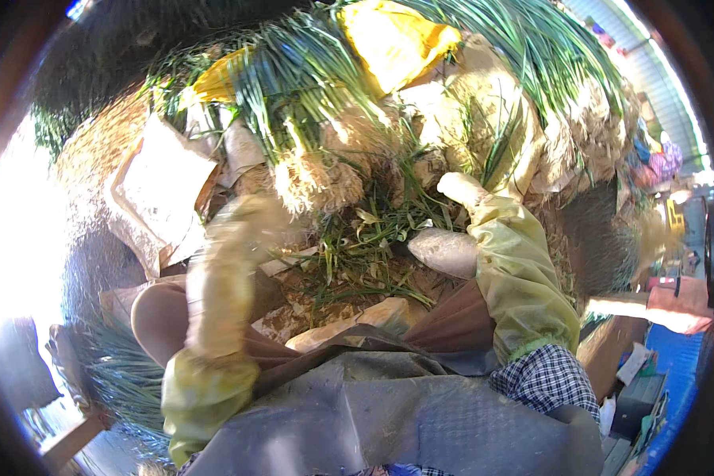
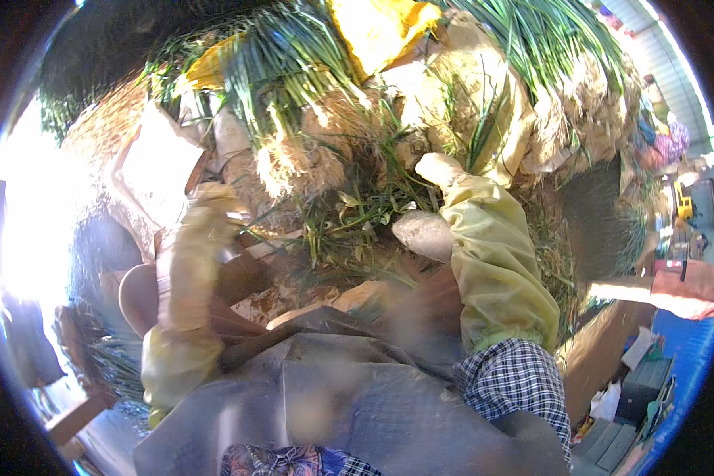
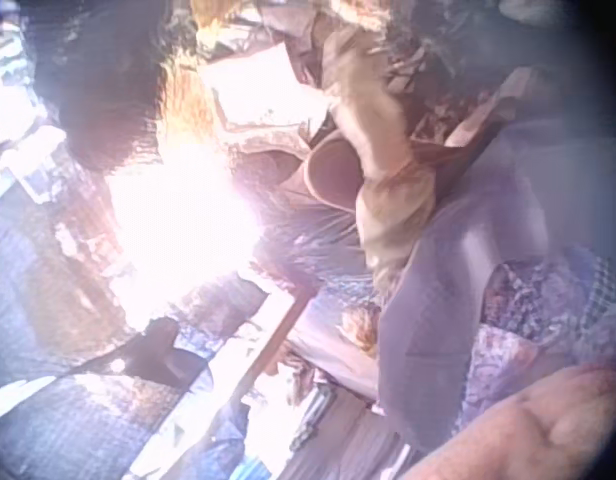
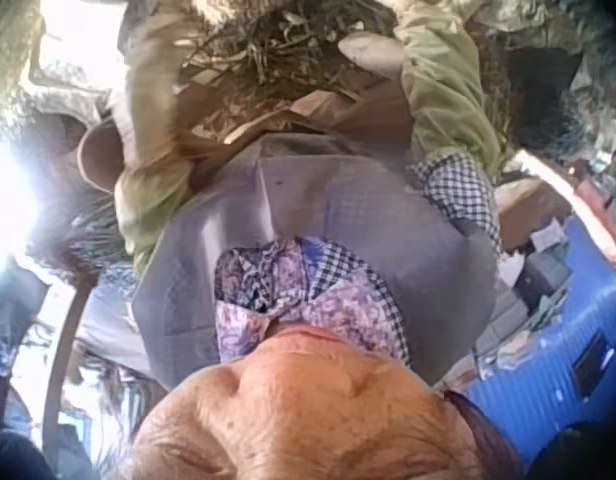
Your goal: The person sits cross-legged and trims the roots and lower stems of green onions by hand. They repeatedly pull off unwanted parts and place the trimmed onions aside.
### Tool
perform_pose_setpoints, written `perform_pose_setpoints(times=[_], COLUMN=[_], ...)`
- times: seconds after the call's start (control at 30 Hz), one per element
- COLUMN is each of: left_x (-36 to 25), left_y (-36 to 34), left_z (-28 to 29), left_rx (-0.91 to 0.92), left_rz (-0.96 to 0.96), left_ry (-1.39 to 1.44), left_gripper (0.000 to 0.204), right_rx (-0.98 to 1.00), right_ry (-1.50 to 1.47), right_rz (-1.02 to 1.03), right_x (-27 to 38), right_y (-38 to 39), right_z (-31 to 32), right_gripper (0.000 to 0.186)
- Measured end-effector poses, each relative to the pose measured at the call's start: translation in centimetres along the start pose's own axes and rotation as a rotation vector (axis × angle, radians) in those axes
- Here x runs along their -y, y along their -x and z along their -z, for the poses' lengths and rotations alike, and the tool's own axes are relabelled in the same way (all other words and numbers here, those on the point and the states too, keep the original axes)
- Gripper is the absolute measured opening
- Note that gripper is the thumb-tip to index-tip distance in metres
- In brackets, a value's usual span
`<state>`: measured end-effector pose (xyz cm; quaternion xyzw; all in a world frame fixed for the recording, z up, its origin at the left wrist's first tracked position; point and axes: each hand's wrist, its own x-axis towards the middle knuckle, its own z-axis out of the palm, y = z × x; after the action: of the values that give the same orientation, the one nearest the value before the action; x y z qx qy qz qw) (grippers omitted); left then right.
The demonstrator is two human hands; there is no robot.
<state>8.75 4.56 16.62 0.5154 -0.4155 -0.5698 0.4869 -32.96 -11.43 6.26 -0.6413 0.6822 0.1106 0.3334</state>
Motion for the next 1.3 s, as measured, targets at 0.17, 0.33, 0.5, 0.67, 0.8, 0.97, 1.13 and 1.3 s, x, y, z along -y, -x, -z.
perform_pose_setpoints(times=[0.17, 0.33, 0.5, 0.67, 0.8, 0.97, 1.13, 1.3], left_x=[9.3, 11.5, 10.7, 10.5, 9.5, 8.2, 8.1, 9.3], left_y=[-2.8, -4.4, -6.0, -6.5, -6.9, -6.7, -6.1, -6.0], left_z=[-8.2, -8.2, -8.7, -8.8, -8.9, -9.1, -8.2, -8.1], left_rx=[0.019, -0.076, -0.166, -0.191, -0.215, -0.176, -0.143, -0.169], left_rz=[0.789, 0.611, 0.617, 0.647, 0.604, 0.537, 0.425, 0.499], left_ry=[0.379, 0.332, 0.329, 0.380, 0.469, 0.538, 0.601, 0.596], left_gripper=[0.040, 0.041, 0.038, 0.036, 0.030, 0.031, 0.029, 0.026], right_rx=[0.101, 0.350, 0.206, 0.280, 0.473, 0.387, 0.480, 0.081], right_ry=[0.586, 0.904, 0.868, 0.197, 0.342, 1.042, 0.938, 0.685], right_rz=[-0.065, 0.227, 0.232, 0.097, 0.163, 0.386, -0.666, -0.073], right_x=[0.3, 4.5, 6.1, 4.8, 4.4, -7.3, -19.9, -13.7], right_y=[-2.5, -3.4, -4.7, -8.7, -8.6, -1.6, 7.3, 7.5], right_z=[-5.7, -15.1, -22.2, -21.0, -16.0, -4.2, 6.1, 3.5], right_gripper=[0.078, 0.088, 0.096, 0.060, 0.016, 0.012, 0.036, 0.050])
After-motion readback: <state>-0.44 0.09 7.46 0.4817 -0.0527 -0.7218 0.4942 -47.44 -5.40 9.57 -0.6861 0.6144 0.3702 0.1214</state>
